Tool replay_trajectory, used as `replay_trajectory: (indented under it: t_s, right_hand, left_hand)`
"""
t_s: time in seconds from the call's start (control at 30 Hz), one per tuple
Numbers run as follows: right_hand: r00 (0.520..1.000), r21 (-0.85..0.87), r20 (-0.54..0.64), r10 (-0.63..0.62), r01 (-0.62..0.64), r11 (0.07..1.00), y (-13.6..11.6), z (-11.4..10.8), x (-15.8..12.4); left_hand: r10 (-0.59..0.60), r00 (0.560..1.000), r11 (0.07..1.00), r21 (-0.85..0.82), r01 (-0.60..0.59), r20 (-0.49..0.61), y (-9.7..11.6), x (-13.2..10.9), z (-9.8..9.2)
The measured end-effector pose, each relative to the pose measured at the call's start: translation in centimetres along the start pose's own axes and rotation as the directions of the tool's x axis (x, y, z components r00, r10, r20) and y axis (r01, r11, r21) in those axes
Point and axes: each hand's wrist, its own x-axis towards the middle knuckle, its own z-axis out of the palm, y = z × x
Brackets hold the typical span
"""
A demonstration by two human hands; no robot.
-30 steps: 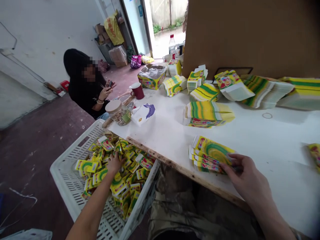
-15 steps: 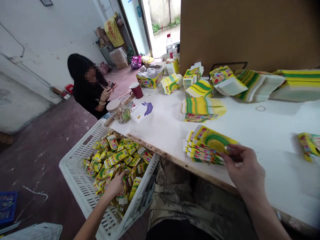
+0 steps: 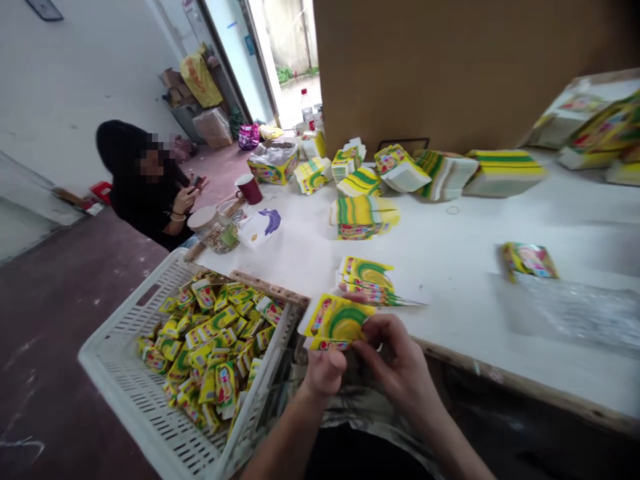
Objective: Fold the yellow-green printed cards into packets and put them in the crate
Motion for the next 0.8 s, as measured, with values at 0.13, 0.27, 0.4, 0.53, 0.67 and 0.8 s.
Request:
replay_trajectory:
  t_s: [0.13,0.27,0.4,0.53,0.67,0.8]
  right_hand:
    - [0.996,-0.012,-0.043,0.074,-0.074,0.997,0.9,-0.1,-1.2]
    - [0.991,0.063,0.019,0.13,-0.131,0.989,1.0,0.6,-1.4]
    - [0.988,0.13,0.069,0.135,-0.143,0.981,0.4,1.4,-1.5]
    - [0.97,0.152,0.161,0.18,-0.205,0.967,-0.5,1.0,-1.8]
    - [0.953,0.117,0.197,0.231,-0.257,0.959,-0.1,0.2,-1.2]
    - [0.983,0.081,0.042,0.179,-0.182,0.98,0.9,-0.9,-0.2]
  left_hand:
    - [-0.037,0.999,0.987,-0.158,0.037,0.007,-1.1,0.3,2.2]
    - [-0.115,0.992,0.982,-0.155,0.107,-0.046,-0.8,0.4,1.5]
    - [-0.145,0.985,0.978,-0.163,0.129,-0.089,-0.4,0.7,0.9]
    - [-0.11,0.958,0.975,-0.217,0.052,-0.263,-0.6,1.2,1.2]
    - [-0.159,0.938,0.986,-0.094,0.136,-0.308,-1.1,1.2,1.3]
    - [-0.165,0.96,0.985,0.008,0.171,-0.225,-1.6,0.9,0.9]
